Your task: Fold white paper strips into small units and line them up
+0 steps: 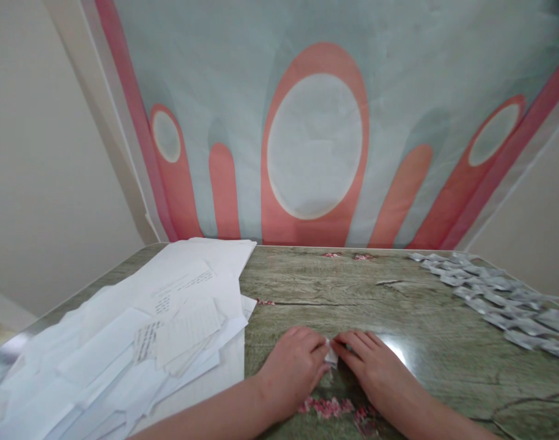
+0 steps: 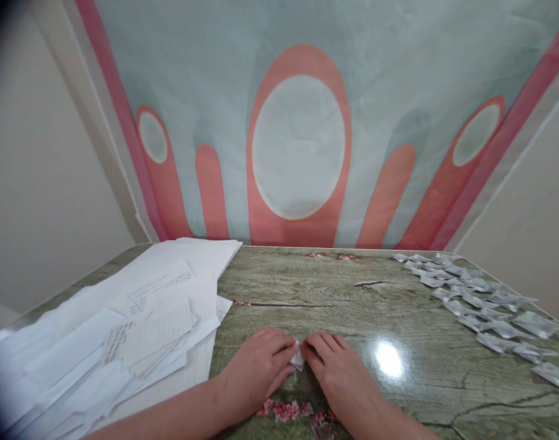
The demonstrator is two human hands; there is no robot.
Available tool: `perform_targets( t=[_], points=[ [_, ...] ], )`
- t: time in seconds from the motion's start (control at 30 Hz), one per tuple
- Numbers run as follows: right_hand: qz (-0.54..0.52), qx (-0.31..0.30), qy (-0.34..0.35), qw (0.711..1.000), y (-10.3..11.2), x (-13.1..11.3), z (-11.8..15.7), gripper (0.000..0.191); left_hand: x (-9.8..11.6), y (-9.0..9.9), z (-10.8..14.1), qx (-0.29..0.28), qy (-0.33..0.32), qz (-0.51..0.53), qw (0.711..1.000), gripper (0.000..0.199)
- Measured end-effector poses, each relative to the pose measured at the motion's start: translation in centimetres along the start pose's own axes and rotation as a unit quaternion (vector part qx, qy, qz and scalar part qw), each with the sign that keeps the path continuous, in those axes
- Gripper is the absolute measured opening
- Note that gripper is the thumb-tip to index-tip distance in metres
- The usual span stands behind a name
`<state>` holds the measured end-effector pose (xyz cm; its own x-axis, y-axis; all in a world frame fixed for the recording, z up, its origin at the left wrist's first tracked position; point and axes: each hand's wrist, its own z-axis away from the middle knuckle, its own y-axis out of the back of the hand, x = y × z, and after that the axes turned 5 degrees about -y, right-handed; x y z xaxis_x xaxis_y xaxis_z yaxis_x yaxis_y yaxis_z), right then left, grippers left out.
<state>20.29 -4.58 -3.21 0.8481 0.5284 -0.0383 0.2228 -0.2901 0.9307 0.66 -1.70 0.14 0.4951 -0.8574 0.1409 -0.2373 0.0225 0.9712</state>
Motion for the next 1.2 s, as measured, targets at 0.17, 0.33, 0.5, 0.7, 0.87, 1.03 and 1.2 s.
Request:
perform_targets(
  t=[0.17,0.33,0.5,0.7,0.87,1.03,1.2],
  points=[
    [-0.057,-0.003,-0.003,0.998,0.3,0.3,-0.3,0.025,-0.7,0.2,-0.1,0.012,0.009,0.058,0.998,0.021],
    [-0.094,-0.004,0.001,0.996,0.6,0.7,-0.6,0.021,-1.0,0.1,-0.1,0.03,0.009,0.069,0.997,0.024],
    [-0.107,0.021,0.018,0.994,0.6,1.0,-0.8,0.022,-1.2,-0.1,0.0,0.039,-0.023,0.022,0.999,0.021],
    [-0.107,0.053,0.05,0.992,0.6,0.6,-1.1,0.021,-0.7,-0.3,-0.1,0.048,-0.038,-0.061,0.996,0.016],
    [-0.092,0.076,0.054,0.991,0.6,0.1,-1.2,0.022,-0.4,0.2,-0.5,0.031,0.001,-0.063,0.998,0.01],
    [-0.068,0.084,0.058,0.992,0.1,0.0,-1.0,0.023,-0.2,0.2,-0.8,0.015,0.017,-0.084,0.996,0.008],
    [-0.083,0.083,0.048,0.992,0.2,-0.1,-1.0,0.022,-0.2,-0.2,-0.8,0.019,0.008,-0.108,0.994,0.005]
  ],
)
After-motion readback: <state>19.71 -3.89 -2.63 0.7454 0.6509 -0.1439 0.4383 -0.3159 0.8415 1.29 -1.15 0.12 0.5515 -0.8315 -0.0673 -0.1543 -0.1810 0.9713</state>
